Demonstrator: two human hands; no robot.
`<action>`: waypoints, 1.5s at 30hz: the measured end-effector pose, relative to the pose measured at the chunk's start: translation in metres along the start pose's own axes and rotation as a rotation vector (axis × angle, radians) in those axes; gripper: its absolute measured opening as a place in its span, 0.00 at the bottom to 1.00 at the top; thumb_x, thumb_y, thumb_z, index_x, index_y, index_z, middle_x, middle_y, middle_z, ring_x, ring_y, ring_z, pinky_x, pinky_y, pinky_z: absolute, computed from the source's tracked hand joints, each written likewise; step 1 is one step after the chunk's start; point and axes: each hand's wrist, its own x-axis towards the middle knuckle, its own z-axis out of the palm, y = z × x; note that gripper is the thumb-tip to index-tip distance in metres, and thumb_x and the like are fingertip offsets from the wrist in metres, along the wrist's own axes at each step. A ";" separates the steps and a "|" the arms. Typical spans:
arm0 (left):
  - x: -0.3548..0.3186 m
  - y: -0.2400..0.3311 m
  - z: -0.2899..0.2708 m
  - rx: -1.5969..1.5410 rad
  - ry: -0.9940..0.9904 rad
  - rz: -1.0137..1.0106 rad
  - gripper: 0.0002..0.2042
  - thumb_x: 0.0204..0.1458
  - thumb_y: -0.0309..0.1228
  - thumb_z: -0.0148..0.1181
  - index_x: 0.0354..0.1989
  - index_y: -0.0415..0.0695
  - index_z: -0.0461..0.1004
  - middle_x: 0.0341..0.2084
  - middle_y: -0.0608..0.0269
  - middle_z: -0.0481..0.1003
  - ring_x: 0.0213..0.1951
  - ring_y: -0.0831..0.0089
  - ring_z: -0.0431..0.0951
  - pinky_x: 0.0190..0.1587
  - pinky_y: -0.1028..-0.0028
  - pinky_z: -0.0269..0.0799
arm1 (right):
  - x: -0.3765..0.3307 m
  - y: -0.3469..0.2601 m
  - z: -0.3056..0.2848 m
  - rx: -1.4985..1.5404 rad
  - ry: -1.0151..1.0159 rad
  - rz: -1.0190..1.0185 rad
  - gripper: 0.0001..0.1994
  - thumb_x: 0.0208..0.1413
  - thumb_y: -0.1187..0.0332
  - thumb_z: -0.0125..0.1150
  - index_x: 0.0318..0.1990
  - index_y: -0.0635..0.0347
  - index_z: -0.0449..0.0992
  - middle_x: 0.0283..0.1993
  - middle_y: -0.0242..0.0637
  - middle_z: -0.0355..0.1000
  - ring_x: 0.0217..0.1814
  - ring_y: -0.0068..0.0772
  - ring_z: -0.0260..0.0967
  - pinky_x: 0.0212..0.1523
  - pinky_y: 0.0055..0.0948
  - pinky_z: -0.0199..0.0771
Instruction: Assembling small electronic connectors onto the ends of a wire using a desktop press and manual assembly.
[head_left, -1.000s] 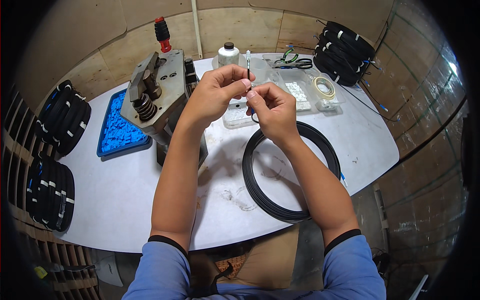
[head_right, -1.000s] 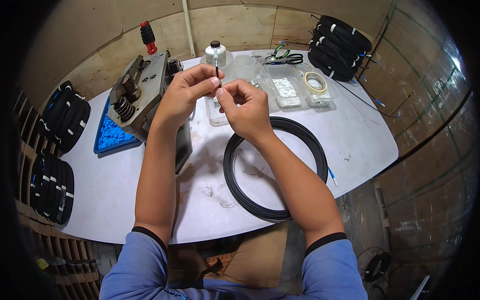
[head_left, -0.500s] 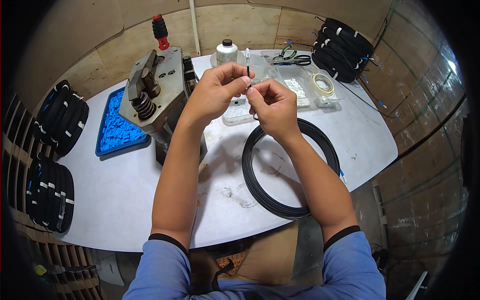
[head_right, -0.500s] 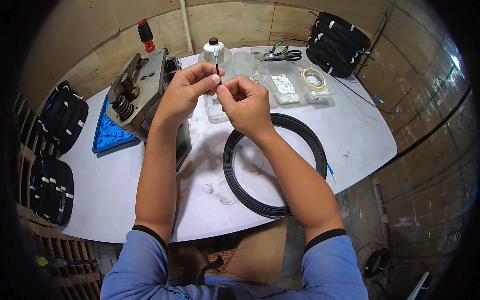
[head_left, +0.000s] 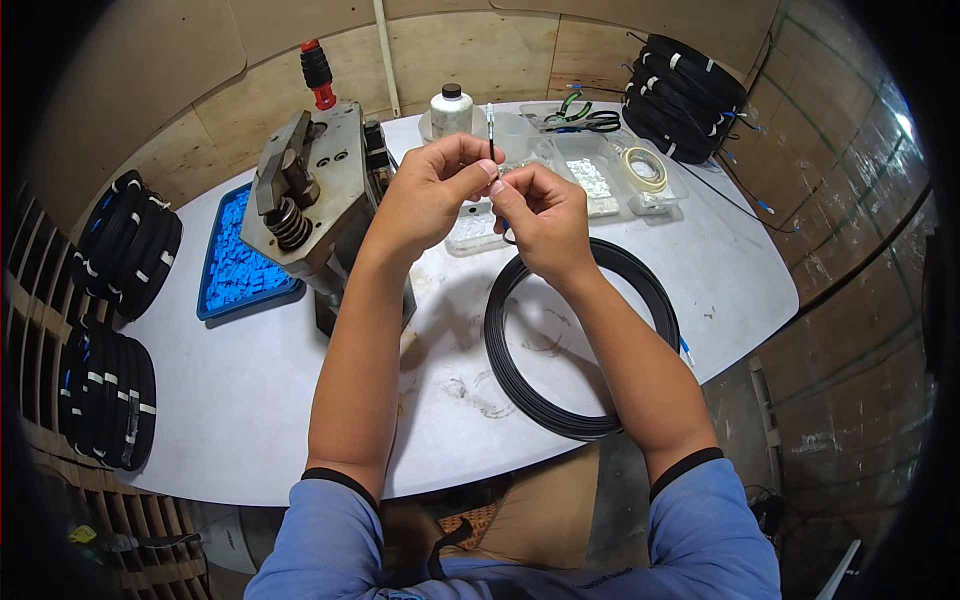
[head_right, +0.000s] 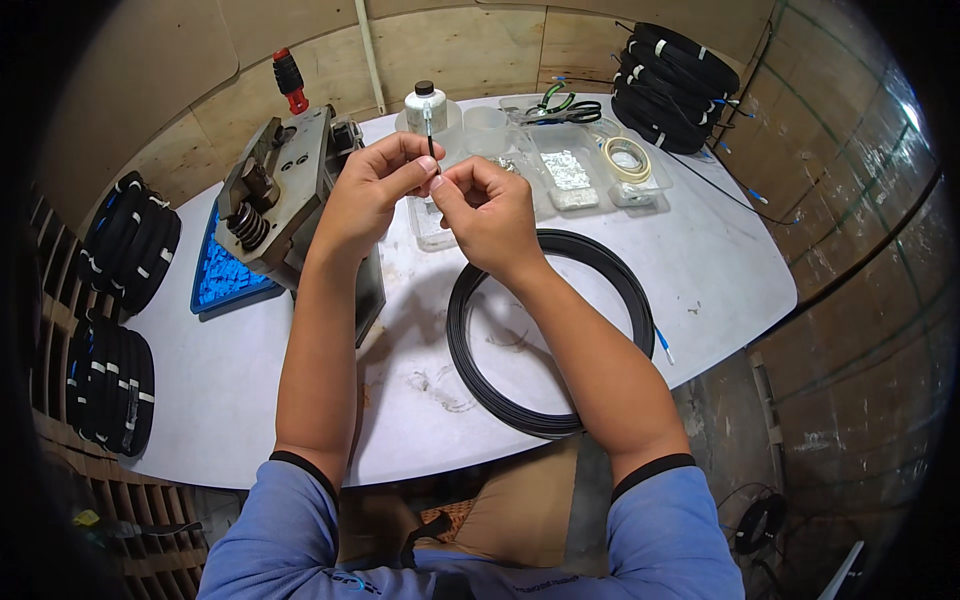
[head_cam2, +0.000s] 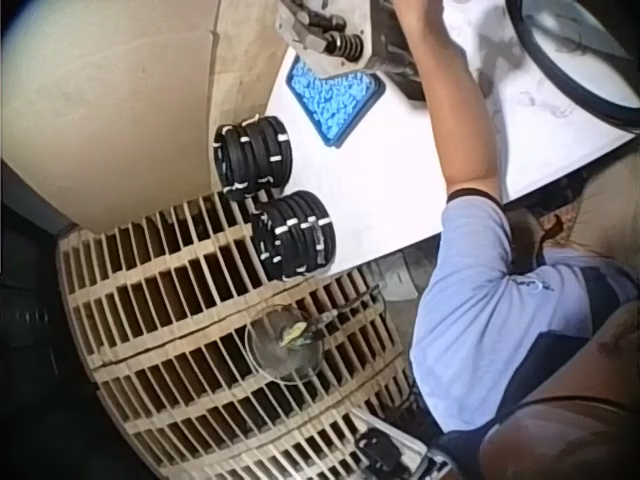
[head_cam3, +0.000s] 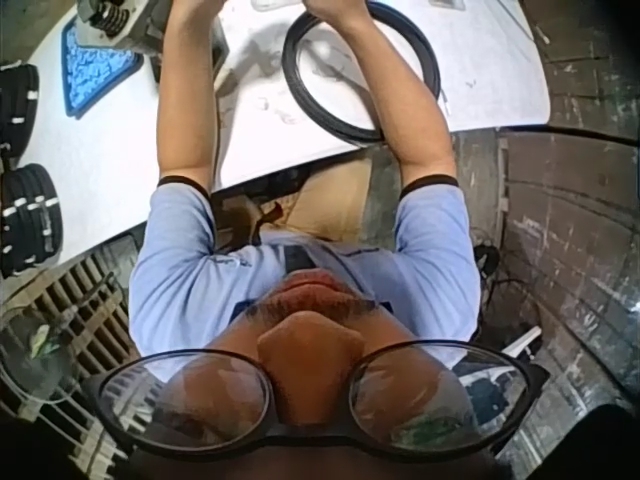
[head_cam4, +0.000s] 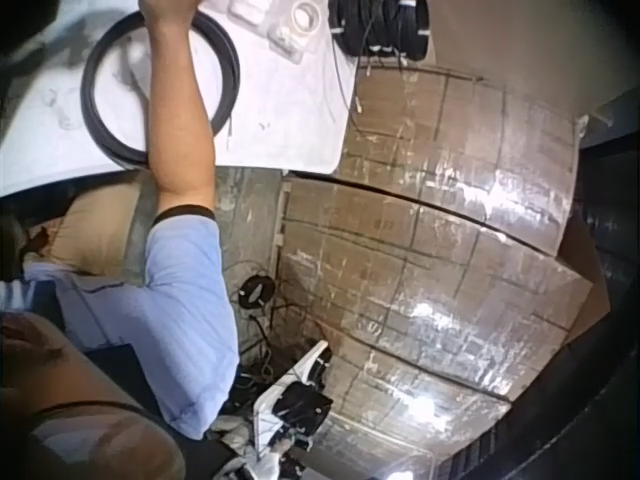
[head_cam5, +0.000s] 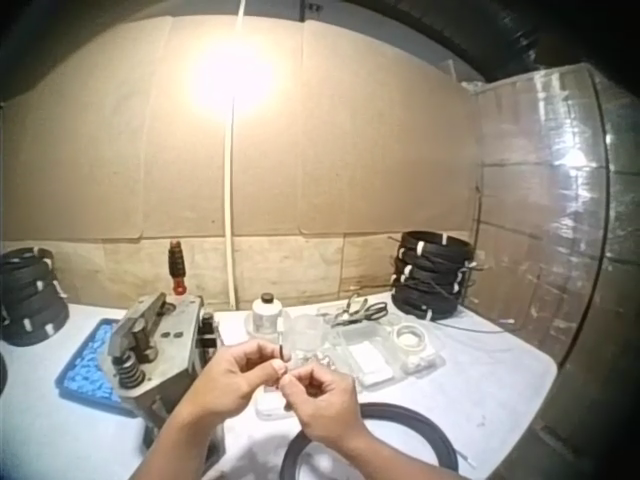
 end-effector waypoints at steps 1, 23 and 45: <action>0.000 -0.001 0.000 0.000 0.005 -0.010 0.08 0.57 0.28 0.59 0.39 0.36 0.76 0.29 0.68 0.76 0.32 0.82 0.71 0.37 0.79 0.69 | 0.000 -0.001 0.000 0.003 0.000 0.002 0.07 0.58 0.71 0.62 0.30 0.63 0.75 0.23 0.27 0.72 0.23 0.13 0.67 0.24 0.16 0.68; -0.002 0.005 0.012 0.179 0.182 -0.050 0.08 0.53 0.27 0.63 0.37 0.35 0.77 0.27 0.66 0.78 0.29 0.82 0.74 0.34 0.80 0.70 | -0.001 -0.001 0.003 -0.120 0.071 -0.053 0.07 0.53 0.76 0.61 0.25 0.62 0.71 0.21 0.24 0.70 0.22 0.09 0.62 0.23 0.16 0.63; -0.012 0.026 0.028 0.602 0.381 0.179 0.10 0.51 0.29 0.63 0.31 0.32 0.80 0.18 0.60 0.79 0.21 0.80 0.77 0.27 0.79 0.73 | 0.003 0.002 0.000 0.133 -0.138 0.092 0.10 0.65 0.67 0.55 0.33 0.62 0.74 0.28 0.26 0.70 0.30 0.14 0.61 0.33 0.18 0.64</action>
